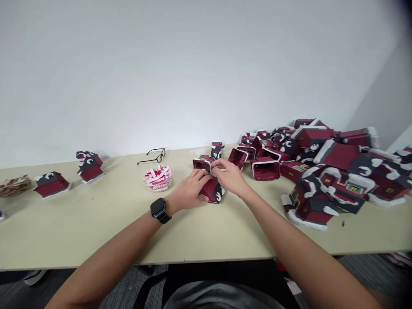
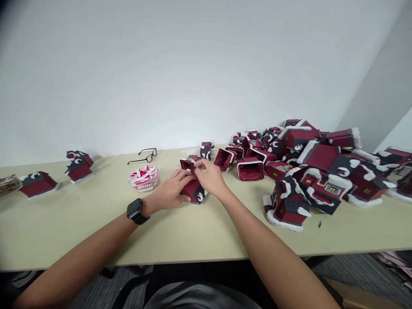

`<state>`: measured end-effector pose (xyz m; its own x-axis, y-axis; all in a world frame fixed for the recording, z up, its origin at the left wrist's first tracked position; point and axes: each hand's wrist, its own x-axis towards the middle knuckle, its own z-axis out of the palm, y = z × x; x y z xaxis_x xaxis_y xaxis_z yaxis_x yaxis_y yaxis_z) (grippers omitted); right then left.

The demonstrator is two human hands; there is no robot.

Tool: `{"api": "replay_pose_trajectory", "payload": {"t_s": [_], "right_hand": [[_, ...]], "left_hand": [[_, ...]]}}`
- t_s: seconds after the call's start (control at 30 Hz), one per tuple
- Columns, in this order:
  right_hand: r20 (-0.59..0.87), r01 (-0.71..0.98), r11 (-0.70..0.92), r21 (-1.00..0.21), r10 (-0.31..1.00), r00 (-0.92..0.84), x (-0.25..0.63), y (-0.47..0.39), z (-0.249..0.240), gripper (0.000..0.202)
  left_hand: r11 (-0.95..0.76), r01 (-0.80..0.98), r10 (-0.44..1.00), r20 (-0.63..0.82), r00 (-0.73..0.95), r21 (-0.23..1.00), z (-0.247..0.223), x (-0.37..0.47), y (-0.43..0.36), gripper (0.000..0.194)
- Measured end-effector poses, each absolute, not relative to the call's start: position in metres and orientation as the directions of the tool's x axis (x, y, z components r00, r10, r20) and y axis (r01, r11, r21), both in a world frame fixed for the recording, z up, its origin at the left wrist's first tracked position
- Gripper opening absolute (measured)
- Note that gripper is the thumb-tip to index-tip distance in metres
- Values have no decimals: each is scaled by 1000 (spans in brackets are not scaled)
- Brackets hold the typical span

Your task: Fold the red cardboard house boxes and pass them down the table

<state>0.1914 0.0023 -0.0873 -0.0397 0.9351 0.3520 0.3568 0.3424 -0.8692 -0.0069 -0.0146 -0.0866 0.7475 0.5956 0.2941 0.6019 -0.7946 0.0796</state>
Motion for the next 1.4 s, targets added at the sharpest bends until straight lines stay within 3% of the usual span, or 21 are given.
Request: {"api": "replay_pose_trajectory", "payload": {"t_s": [0.17,0.27,0.43,0.73,0.87,1.0,1.1,1.2,1.33,1.4], "right_hand": [[86,299,149,-943,973,-215,191,-3,-86,27],[25,223,72,-972,978,-207,192,-5,-82,34],[77,170,105,-980,983,-167,194,-4,-80,37],[237,284,332,-899,917,-320,194,-11,-84,67],[285,296,376,-878,908,-308,196,-6,-89,75],[292,349,377,-858,917,-272,196,2,-97,69],[299,428,364,-827,930,-213,194,9,-104,57],[325,474,361,-803,932,-160,193,15,-112,43],[320,465,347,-814,937,-140,192,19,-120,38],[327,463,356,-812,934,-146,191,18,-121,37]], "left_hand": [[-770,602,635,356,686,214,-93,-23,-4,57],[-743,570,670,386,635,351,-90,-34,4,54],[-659,512,741,359,568,550,-84,-49,12,52],[-622,546,775,342,531,562,-82,-54,16,45],[-631,386,746,390,541,672,-94,-54,22,43],[-567,260,752,363,550,782,-107,-51,29,41],[-597,346,767,389,510,724,-103,-48,27,40],[-612,594,785,493,376,522,-79,-56,19,38],[-390,873,709,701,83,291,-40,-100,18,34],[-319,926,717,691,95,204,-31,-132,26,30]]}}
